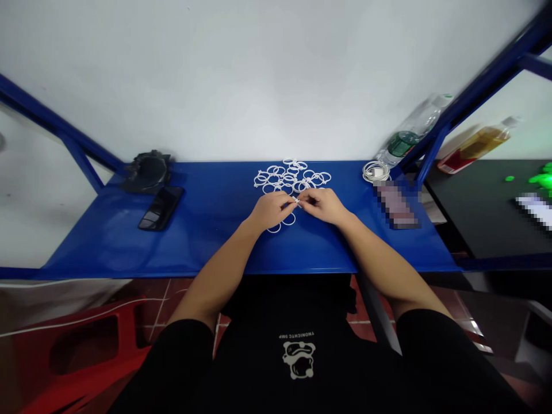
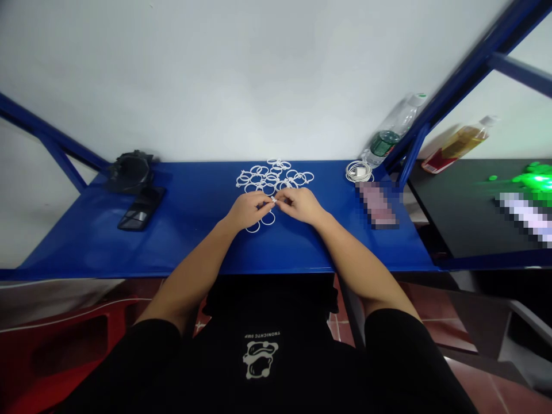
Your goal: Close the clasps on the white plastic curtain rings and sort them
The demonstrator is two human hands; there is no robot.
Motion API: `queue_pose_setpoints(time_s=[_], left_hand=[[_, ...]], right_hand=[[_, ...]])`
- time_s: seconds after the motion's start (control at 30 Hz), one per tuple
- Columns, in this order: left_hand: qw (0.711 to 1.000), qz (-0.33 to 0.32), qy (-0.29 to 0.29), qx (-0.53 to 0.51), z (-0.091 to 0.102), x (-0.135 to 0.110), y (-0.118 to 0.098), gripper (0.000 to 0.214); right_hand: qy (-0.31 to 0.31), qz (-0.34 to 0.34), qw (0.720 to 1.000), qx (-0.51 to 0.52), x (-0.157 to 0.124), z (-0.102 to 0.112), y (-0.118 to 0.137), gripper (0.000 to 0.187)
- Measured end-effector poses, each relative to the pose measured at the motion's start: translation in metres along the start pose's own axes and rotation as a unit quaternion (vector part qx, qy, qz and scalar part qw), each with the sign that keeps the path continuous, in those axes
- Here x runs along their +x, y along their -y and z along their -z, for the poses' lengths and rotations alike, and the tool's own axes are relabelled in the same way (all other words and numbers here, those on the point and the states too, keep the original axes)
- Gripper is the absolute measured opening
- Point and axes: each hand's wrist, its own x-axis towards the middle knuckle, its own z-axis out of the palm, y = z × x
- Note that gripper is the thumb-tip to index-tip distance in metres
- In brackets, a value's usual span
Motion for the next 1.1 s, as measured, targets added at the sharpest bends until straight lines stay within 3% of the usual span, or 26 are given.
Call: queue_pose_setpoints(time_s=[0.27, 0.8, 1.0, 1.1], left_hand=[[1.000, -0.004, -0.018, 0.001, 0.000, 0.001, 0.002, 0.020], [1.000, -0.009, -0.011, -0.011, 0.005, 0.001, -0.005, 0.022], [0.999, -0.025, -0.034, -0.022, 0.006, 0.002, -0.003, 0.009], [0.999, -0.025, 0.002, -0.036, 0.007, 0.001, -0.002, 0.006]], right_hand=[[0.004, 0.015, 1.000, 0.025, 0.000, 0.001, -0.002, 0.026], [-0.011, -0.038, 0.989, 0.144, 0.002, -0.007, 0.002, 0.034], [-0.090, -0.056, 0.994, 0.026, 0.003, 0.020, -0.014, 0.031], [-0.062, -0.085, 0.990, -0.094, 0.001, 0.039, -0.026, 0.025]])
